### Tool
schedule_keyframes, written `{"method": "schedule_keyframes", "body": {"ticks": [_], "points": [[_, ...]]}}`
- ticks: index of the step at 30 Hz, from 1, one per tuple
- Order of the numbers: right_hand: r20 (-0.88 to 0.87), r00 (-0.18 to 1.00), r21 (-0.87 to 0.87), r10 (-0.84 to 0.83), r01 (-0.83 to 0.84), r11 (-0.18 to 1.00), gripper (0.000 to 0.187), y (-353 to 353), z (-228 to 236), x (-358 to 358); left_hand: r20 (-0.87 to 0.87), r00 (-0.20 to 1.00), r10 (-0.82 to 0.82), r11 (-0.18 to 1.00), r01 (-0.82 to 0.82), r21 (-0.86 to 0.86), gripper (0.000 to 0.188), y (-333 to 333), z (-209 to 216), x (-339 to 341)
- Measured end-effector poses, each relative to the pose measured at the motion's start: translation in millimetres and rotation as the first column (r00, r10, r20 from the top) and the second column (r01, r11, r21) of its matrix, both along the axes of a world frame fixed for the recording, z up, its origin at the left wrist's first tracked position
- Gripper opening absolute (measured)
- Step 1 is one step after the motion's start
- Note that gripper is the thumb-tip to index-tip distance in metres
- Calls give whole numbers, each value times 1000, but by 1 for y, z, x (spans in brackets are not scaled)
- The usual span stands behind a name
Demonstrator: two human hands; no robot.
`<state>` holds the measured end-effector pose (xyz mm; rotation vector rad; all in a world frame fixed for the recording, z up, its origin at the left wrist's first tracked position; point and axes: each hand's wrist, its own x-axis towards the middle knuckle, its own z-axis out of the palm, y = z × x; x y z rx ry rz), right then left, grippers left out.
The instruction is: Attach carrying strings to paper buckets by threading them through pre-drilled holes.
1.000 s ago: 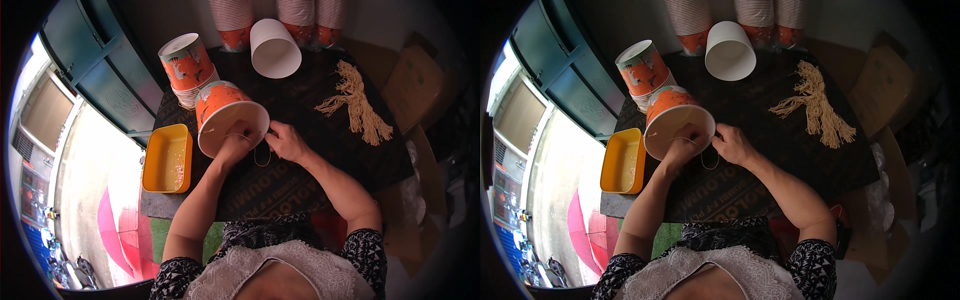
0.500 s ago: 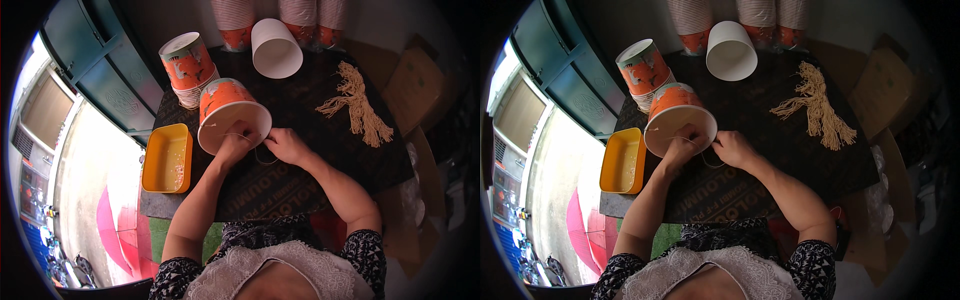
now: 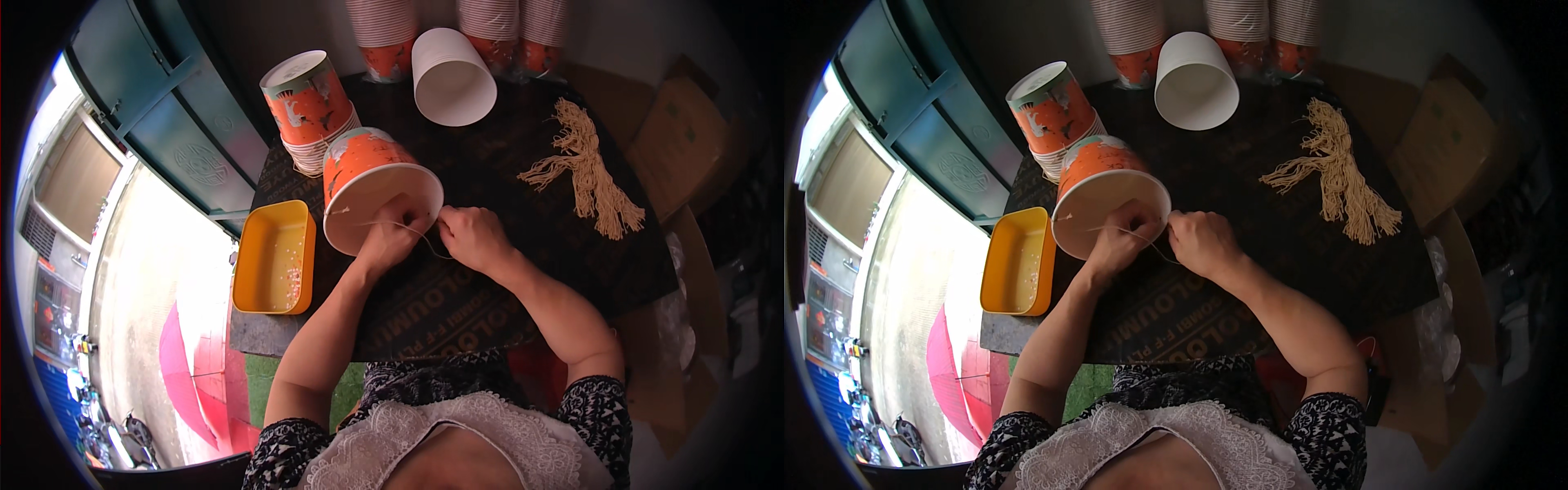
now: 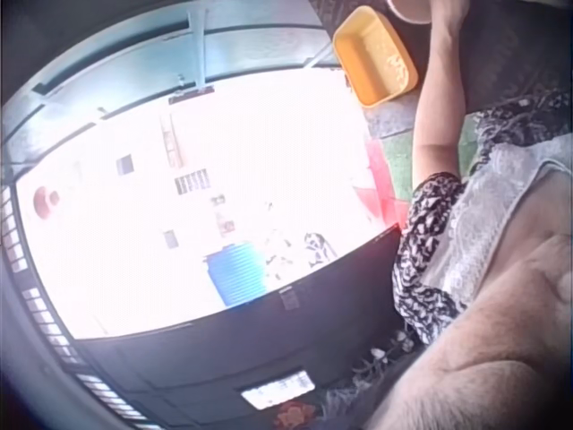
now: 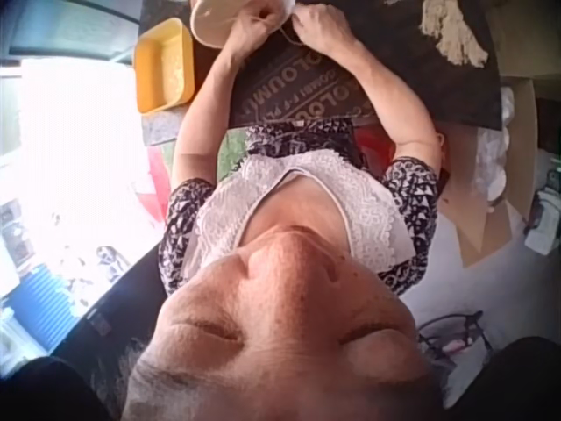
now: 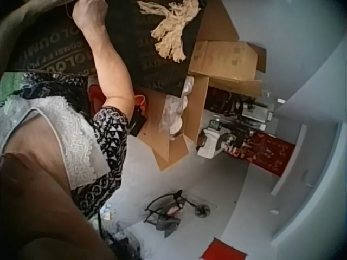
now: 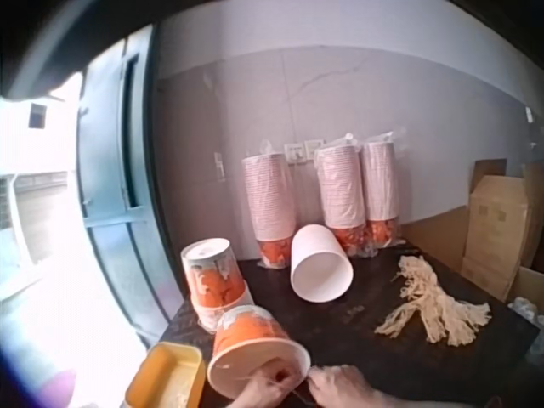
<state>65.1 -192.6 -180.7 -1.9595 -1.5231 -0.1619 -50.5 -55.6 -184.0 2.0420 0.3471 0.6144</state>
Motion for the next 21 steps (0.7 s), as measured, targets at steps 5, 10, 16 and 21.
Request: {"method": "schedule_keyframes", "body": {"ticks": [5,10,16,21], "points": [[-64,998,-48,-6,3,999,9,0,0,-2,49,997,-57,992,62,-111,7,0,-3,0],[-197,980,-19,19,-23,1000,19,4,-7,1,133,983,-126,990,132,-41,5,5,-15,4],[-328,930,-117,-167,136,984,30,6,2,15,43,993,-106,994,107,-16,4,3,-13,4],[-239,945,-162,-225,190,968,33,9,-7,11,88,989,-115,993,114,9,3,-4,-8,3]]}}
